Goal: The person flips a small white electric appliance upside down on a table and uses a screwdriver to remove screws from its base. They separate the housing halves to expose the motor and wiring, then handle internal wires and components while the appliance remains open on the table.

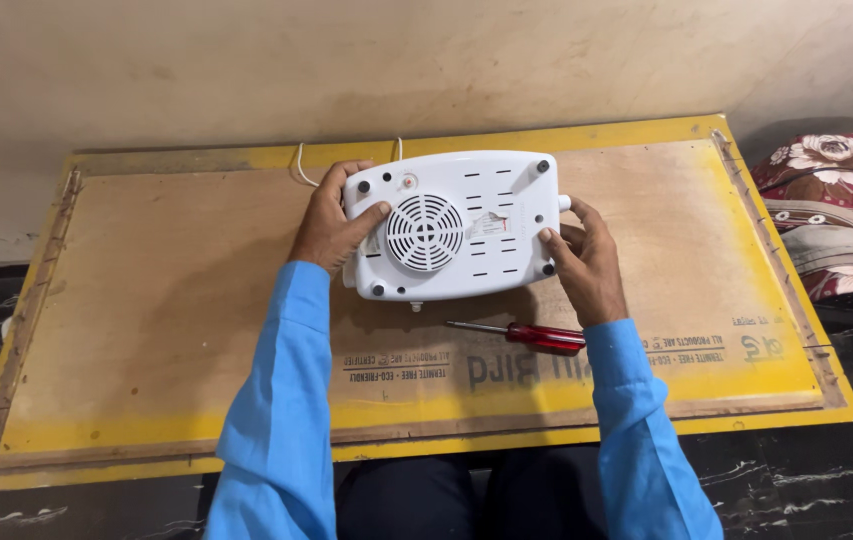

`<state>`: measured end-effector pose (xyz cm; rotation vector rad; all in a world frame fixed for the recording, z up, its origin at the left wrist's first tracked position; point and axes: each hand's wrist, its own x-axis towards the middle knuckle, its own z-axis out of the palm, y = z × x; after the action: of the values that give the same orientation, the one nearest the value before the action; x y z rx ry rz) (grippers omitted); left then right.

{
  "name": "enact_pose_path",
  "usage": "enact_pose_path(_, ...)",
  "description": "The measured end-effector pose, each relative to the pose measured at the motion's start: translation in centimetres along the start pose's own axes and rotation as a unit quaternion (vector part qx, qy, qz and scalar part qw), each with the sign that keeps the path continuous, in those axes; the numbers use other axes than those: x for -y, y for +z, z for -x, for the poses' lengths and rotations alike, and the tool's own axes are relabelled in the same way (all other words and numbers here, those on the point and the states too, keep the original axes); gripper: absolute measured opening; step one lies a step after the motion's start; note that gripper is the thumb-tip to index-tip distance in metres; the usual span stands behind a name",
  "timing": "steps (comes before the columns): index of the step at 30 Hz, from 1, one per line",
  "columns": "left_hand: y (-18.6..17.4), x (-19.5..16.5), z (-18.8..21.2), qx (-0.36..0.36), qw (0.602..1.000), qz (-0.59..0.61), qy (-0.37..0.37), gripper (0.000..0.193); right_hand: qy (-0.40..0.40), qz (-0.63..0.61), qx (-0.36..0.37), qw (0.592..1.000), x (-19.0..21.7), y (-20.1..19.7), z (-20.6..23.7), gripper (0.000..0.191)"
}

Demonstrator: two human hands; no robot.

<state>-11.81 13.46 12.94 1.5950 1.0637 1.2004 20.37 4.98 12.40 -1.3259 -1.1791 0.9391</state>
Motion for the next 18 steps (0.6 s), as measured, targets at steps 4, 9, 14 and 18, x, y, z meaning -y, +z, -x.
enact_pose_path(4, 0.8, -1.0, 1.4, -0.009, 0.999, 0.001, 0.034, 0.049, 0.008, -0.006, 0.011, 1.000, 0.2, -0.4, 1.2, 0.057)
enact_pose_path(9, 2.0, -2.3, 3.7, -0.040, 0.997, -0.029, 0.053, 0.052, -0.027, -0.016, 0.027, 0.999, -0.8, -1.4, 2.5, 0.057)
enact_pose_path(14, 3.7, -2.8, 4.6, -0.054, 0.989, -0.067, 0.116, 0.056, -0.062, -0.050, 0.038, 0.996, -2.2, -2.9, 2.2, 0.056)
enact_pose_path(18, 5.7, -3.1, 4.4, -0.060, 0.986, -0.094, 0.127, 0.059, -0.064, -0.056, 0.031, 0.996, -2.7, -4.9, 1.6, 0.056)
